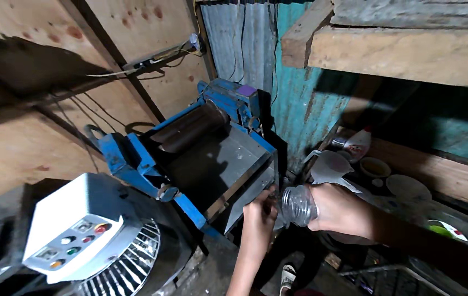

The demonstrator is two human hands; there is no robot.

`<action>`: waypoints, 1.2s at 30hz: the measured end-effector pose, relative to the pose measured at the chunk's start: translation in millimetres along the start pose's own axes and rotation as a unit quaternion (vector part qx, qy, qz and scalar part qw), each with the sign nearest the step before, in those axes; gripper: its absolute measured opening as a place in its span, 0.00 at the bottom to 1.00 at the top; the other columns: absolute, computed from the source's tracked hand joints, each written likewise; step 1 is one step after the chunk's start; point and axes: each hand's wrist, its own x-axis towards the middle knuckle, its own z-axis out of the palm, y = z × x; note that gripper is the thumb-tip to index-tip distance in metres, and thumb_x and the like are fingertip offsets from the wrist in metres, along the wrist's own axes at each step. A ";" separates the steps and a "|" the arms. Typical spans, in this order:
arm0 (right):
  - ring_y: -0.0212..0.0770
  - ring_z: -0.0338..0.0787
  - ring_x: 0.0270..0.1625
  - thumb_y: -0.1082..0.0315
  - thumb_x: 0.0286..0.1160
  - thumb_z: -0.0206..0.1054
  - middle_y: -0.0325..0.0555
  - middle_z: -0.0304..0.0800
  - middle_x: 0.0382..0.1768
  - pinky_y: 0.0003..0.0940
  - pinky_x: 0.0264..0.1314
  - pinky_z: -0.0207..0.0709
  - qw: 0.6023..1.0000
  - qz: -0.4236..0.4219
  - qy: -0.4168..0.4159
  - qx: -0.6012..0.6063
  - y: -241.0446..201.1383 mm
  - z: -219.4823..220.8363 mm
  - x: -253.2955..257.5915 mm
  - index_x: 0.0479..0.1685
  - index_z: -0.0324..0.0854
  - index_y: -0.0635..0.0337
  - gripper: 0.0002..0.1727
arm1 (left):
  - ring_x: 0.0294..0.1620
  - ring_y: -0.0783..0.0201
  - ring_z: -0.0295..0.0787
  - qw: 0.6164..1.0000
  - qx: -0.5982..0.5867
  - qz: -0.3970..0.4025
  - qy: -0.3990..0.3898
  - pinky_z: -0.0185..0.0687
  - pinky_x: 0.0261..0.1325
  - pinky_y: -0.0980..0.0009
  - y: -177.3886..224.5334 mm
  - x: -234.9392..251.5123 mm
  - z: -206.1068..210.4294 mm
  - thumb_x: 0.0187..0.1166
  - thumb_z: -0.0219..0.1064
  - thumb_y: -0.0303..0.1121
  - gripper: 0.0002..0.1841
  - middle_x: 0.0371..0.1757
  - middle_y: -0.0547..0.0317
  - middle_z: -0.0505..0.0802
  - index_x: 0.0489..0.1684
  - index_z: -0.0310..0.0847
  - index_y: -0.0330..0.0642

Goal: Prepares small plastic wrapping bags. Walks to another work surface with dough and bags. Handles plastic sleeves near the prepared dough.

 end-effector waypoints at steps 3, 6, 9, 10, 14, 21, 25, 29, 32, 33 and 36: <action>0.48 0.92 0.56 0.52 0.47 0.87 0.49 0.93 0.49 0.55 0.61 0.82 0.982 -0.060 0.103 0.145 26.8 21.4 2.4 0.61 0.83 0.57 0.37 | 0.28 0.73 0.90 1.000 -0.014 0.009 -0.008 0.87 0.35 0.77 4.3 6.9 -7.1 0.74 0.68 0.23 0.22 0.36 0.57 0.96 0.70 0.84 0.37; 0.29 0.91 0.56 0.55 0.45 0.88 0.42 0.93 0.52 0.31 0.65 0.83 0.920 -0.131 0.207 0.305 54.3 43.1 8.8 0.61 0.83 0.60 0.38 | 0.27 0.74 0.89 0.998 -0.042 0.026 -0.030 0.86 0.34 0.77 12.8 19.4 -18.7 0.73 0.70 0.22 0.23 0.35 0.59 0.95 0.71 0.82 0.36; 0.21 0.89 0.58 0.61 0.44 0.89 0.41 0.93 0.54 0.19 0.67 0.81 0.855 -0.158 0.266 0.416 68.0 50.3 5.4 0.62 0.80 0.68 0.39 | 0.28 0.75 0.89 0.996 -0.063 0.033 -0.062 0.88 0.35 0.78 29.4 35.6 -32.2 0.73 0.70 0.21 0.23 0.36 0.60 0.95 0.70 0.82 0.35; 0.21 0.89 0.58 0.62 0.45 0.89 0.41 0.93 0.54 0.18 0.67 0.81 0.842 -0.162 0.281 0.431 71.3 50.8 3.1 0.62 0.80 0.69 0.39 | 0.28 0.75 0.89 0.995 -0.062 0.031 -0.071 0.88 0.35 0.78 35.8 40.8 -36.5 0.73 0.71 0.21 0.23 0.36 0.61 0.95 0.70 0.82 0.36; 0.23 0.89 0.60 0.63 0.45 0.88 0.41 0.92 0.56 0.20 0.69 0.81 0.815 -0.156 0.316 0.459 89.3 48.0 -8.9 0.64 0.78 0.71 0.41 | 0.27 0.75 0.89 0.994 -0.067 0.042 -0.079 0.87 0.34 0.78 57.3 58.4 -48.7 0.71 0.72 0.18 0.26 0.35 0.61 0.96 0.71 0.82 0.41; 0.32 0.86 0.67 0.51 0.64 0.79 0.47 0.88 0.65 0.28 0.73 0.77 0.898 -0.279 0.215 0.262 214.4 39.5 -80.1 0.71 0.79 0.63 0.36 | 0.26 0.72 0.90 0.990 -0.076 0.112 -0.049 0.88 0.31 0.77 79.0 61.0 -64.8 0.67 0.72 0.16 0.29 0.35 0.62 0.96 0.72 0.83 0.45; 0.31 0.87 0.49 0.67 0.77 0.66 0.53 0.89 0.51 0.21 0.56 0.78 0.961 0.073 0.147 0.223 181.4 5.2 -156.9 0.60 0.81 0.69 0.18 | 0.27 0.75 0.90 0.987 -0.057 0.144 -0.029 0.88 0.30 0.80 81.6 57.0 -68.6 0.68 0.72 0.19 0.29 0.37 0.66 0.97 0.73 0.81 0.46; 0.35 0.86 0.67 0.70 0.57 0.83 0.52 0.86 0.66 0.33 0.73 0.79 0.861 0.161 0.355 0.326 272.3 62.5 -187.7 0.75 0.73 0.67 0.39 | 0.31 0.76 0.92 0.985 -0.053 0.153 -0.054 0.89 0.33 0.79 75.5 50.4 -61.8 0.70 0.72 0.22 0.27 0.42 0.70 0.97 0.73 0.79 0.39; 0.52 0.86 0.70 0.69 0.54 0.87 0.64 0.85 0.67 0.50 0.77 0.76 0.793 0.225 0.469 0.316 316.8 96.9 -161.7 0.73 0.76 0.70 0.41 | 0.32 0.76 0.92 0.978 -0.090 0.155 -0.107 0.90 0.34 0.79 70.1 43.1 -57.3 0.68 0.71 0.17 0.30 0.42 0.73 0.97 0.75 0.75 0.38; 0.51 0.86 0.70 0.67 0.52 0.87 0.63 0.86 0.66 0.49 0.78 0.76 0.772 0.239 0.496 0.318 329.5 108.4 -150.5 0.73 0.76 0.71 0.42 | 0.32 0.77 0.93 0.975 -0.105 0.157 -0.121 0.90 0.34 0.79 67.9 40.0 -56.2 0.68 0.70 0.16 0.31 0.43 0.74 0.97 0.76 0.75 0.40; 0.45 0.86 0.69 0.70 0.55 0.85 0.61 0.86 0.66 0.41 0.76 0.78 0.704 0.236 0.552 0.381 356.9 148.2 -114.7 0.72 0.75 0.72 0.39 | 0.35 0.77 0.94 0.968 -0.136 0.152 -0.146 0.91 0.36 0.78 64.3 27.8 -54.2 0.71 0.70 0.18 0.31 0.45 0.78 0.97 0.76 0.74 0.48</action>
